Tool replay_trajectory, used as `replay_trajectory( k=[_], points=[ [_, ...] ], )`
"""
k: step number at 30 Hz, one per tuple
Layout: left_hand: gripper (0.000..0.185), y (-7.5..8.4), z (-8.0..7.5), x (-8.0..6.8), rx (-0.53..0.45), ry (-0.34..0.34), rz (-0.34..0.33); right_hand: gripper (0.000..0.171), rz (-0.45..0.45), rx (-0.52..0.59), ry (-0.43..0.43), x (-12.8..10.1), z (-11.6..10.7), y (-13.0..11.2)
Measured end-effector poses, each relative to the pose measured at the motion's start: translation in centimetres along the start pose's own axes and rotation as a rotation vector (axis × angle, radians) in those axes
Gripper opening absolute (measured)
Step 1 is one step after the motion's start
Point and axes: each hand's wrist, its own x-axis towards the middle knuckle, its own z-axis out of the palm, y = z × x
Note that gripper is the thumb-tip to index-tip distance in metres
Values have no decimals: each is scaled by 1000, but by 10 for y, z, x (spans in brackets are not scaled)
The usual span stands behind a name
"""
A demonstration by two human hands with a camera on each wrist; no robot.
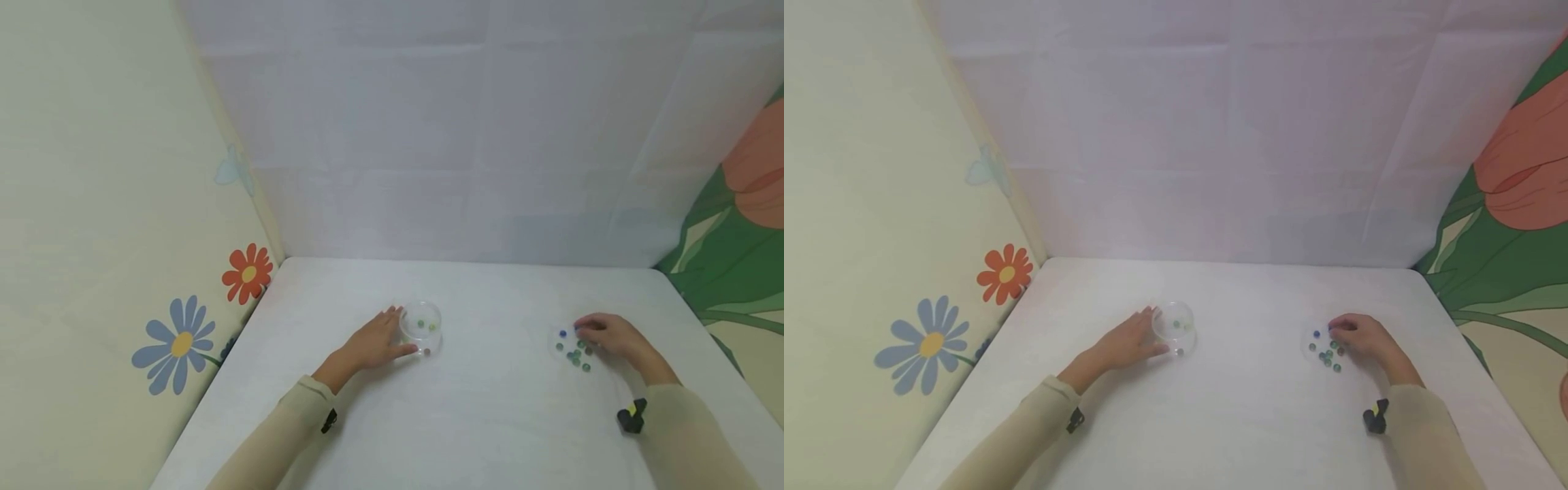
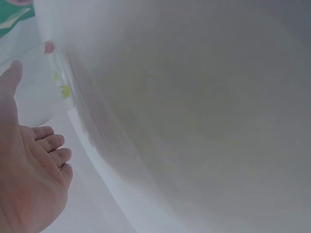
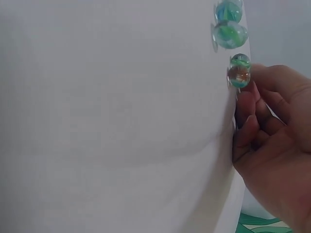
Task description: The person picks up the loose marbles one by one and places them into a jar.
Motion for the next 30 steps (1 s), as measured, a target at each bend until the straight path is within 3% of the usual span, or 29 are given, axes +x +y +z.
replay_trajectory(
  k=[6,19,30],
  points=[
    [101,-1,1,0,-13,-1,9,47,14,72,62,-8,4,-3],
    [100,-2,1,1,-2,7,7,57,-53,211,157,-27,11,-24],
    [100,-4,2,0,-9,1,15,52,-70,320,166,-38,31,-49]
  ],
)
